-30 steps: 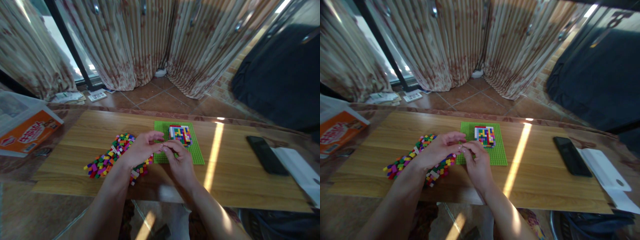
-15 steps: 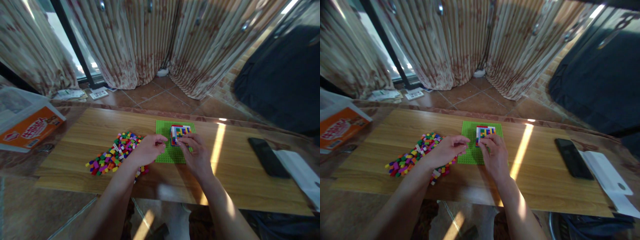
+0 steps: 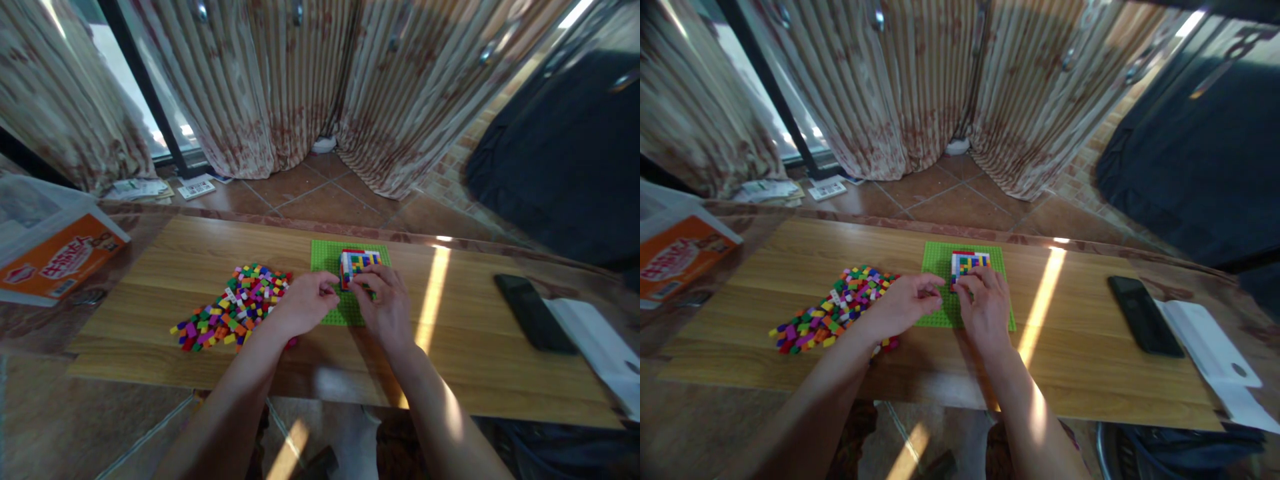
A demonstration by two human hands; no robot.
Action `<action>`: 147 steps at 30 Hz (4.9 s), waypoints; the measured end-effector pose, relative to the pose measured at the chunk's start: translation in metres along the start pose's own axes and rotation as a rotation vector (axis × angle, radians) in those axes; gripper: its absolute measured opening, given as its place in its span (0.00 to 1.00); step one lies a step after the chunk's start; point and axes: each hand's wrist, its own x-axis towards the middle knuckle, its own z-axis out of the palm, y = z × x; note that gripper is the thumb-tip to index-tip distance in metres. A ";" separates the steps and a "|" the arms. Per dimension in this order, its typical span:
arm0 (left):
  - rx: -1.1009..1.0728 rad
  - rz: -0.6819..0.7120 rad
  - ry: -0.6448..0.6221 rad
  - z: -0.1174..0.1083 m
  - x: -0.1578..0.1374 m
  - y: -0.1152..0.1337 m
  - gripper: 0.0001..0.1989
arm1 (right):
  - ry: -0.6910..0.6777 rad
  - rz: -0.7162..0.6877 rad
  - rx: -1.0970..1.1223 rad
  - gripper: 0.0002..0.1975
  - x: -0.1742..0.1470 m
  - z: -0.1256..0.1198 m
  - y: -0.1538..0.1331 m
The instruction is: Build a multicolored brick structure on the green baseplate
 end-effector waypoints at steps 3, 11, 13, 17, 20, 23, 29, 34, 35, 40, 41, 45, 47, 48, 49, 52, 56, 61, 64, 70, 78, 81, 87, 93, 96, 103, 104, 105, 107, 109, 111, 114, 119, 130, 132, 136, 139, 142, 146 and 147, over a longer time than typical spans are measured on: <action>0.025 -0.007 0.020 -0.002 0.001 0.001 0.17 | -0.003 -0.017 -0.019 0.06 -0.001 0.001 0.000; -0.032 0.017 0.091 -0.004 0.002 0.001 0.16 | -0.019 -0.042 -0.049 0.08 -0.004 0.001 -0.001; -0.031 0.037 0.128 -0.002 0.004 0.000 0.16 | -0.019 -0.048 -0.044 0.09 -0.004 0.001 0.000; 0.052 0.069 0.186 0.003 0.006 0.002 0.15 | -0.027 -0.005 0.023 0.08 -0.004 -0.001 -0.001; 0.105 0.084 0.211 0.008 0.008 0.004 0.13 | 0.018 0.064 0.125 0.07 -0.003 -0.004 -0.002; 0.078 0.089 0.241 0.014 0.009 0.005 0.12 | 0.102 0.139 0.216 0.07 -0.001 -0.007 -0.002; 0.103 0.126 0.227 0.024 0.011 0.004 0.13 | 0.132 0.213 0.255 0.06 0.001 -0.011 -0.002; 0.242 0.199 0.243 0.029 0.012 0.002 0.14 | 0.135 0.205 0.273 0.06 0.000 -0.011 -0.002; 0.263 0.216 0.246 0.030 0.012 0.001 0.14 | 0.135 0.204 0.271 0.05 0.000 -0.010 -0.002; 0.324 0.259 0.290 0.033 0.014 0.000 0.16 | 0.139 0.222 0.263 0.05 0.001 -0.010 -0.001; 0.331 0.258 0.299 0.034 0.014 0.000 0.17 | 0.140 0.226 0.261 0.05 0.001 -0.010 -0.001; 0.347 0.254 0.312 0.035 0.016 0.000 0.18 | 0.140 0.214 0.264 0.06 0.002 -0.012 -0.001; 0.344 0.258 0.318 0.035 0.016 -0.001 0.19 | 0.113 0.186 0.250 0.06 0.002 -0.013 -0.002; 0.343 0.257 0.319 0.035 0.016 -0.001 0.20 | 0.088 0.165 0.232 0.07 0.002 -0.014 -0.003; 0.345 0.254 0.321 0.035 0.016 -0.001 0.20 | 0.062 0.144 0.211 0.07 0.002 -0.014 -0.004; 0.357 0.242 0.318 0.035 0.016 -0.002 0.21 | 0.019 0.131 0.135 0.08 0.003 -0.011 -0.008; 0.341 0.234 0.301 0.036 0.017 -0.002 0.23 | -0.002 0.226 0.029 0.09 0.005 -0.004 -0.013; 0.324 0.234 0.298 0.036 0.019 -0.003 0.22 | -0.017 0.297 -0.070 0.07 0.009 0.003 -0.017; 0.321 0.233 0.296 0.036 0.019 -0.003 0.22 | -0.022 0.305 -0.071 0.06 0.010 0.004 -0.017; 0.317 0.234 0.292 0.037 0.020 -0.005 0.21 | -0.049 0.302 -0.073 0.07 0.009 0.005 -0.016; 0.332 0.191 0.275 0.039 0.021 -0.008 0.24 | -0.012 0.285 0.027 0.07 0.009 0.003 -0.011; 0.329 0.134 0.251 0.040 0.020 -0.007 0.26 | 0.119 0.271 0.086 0.10 0.012 -0.004 0.002; 0.331 0.094 0.217 0.041 0.018 -0.004 0.28 | 0.046 0.222 0.102 0.18 0.020 -0.005 0.031; 0.344 0.122 0.174 0.046 0.015 -0.002 0.28 | -0.093 0.189 0.186 0.20 0.025 -0.006 0.048; 0.347 0.142 0.155 0.051 0.014 -0.002 0.26 | -0.086 0.239 0.190 0.20 0.027 -0.014 0.054; 0.416 0.155 0.132 0.066 0.012 0.002 0.16 | -0.035 0.469 -0.052 0.22 0.024 -0.031 0.055; 0.428 0.161 0.156 0.068 0.012 0.003 0.15 | -0.029 0.500 -0.071 0.22 0.024 -0.033 0.054; 0.441 0.164 0.182 0.070 0.012 0.003 0.14 | -0.023 0.533 -0.092 0.22 0.024 -0.035 0.054; 0.463 0.156 0.218 0.074 0.013 0.004 0.12 | -0.028 0.591 -0.142 0.23 0.024 -0.040 0.054; 0.466 0.128 0.237 0.076 0.014 0.004 0.13 | -0.065 0.615 -0.192 0.23 0.024 -0.044 0.054; 0.439 0.103 0.256 0.077 0.015 0.005 0.16 | -0.133 0.611 -0.193 0.23 0.023 -0.048 0.055; 0.394 0.082 0.278 0.074 0.016 0.006 0.18 | -0.256 0.577 -0.123 0.23 0.022 -0.049 0.058; 0.439 0.031 0.228 0.058 0.015 0.010 0.17 | -0.384 0.548 0.071 0.21 0.021 -0.043 0.058; 0.352 0.066 0.156 0.026 0.014 0.007 0.20 | -0.143 0.600 0.317 0.19 0.022 -0.045 0.047; 0.304 0.078 0.229 0.013 0.016 0.005 0.20 | 0.123 0.513 0.286 0.14 0.022 -0.040 0.031; 0.168 0.104 0.433 -0.022 0.021 -0.008 0.17 | 0.158 0.205 0.292 0.08 0.001 -0.021 -0.031; 0.082 0.098 0.587 -0.043 0.024 -0.021 0.15 | -0.281 -0.228 0.398 0.07 -0.026 -0.002 -0.074; 0.060 0.096 0.627 -0.056 0.024 -0.030 0.14 | -0.438 -0.405 0.437 0.08 -0.045 0.014 -0.093; 0.047 0.104 0.648 -0.062 0.020 -0.032 0.12 | -0.488 -0.388 0.375 0.06 -0.052 0.027 -0.095; 0.045 0.103 0.652 -0.063 0.020 -0.032 0.12 | -0.500 -0.380 0.363 0.05 -0.052 0.028 -0.094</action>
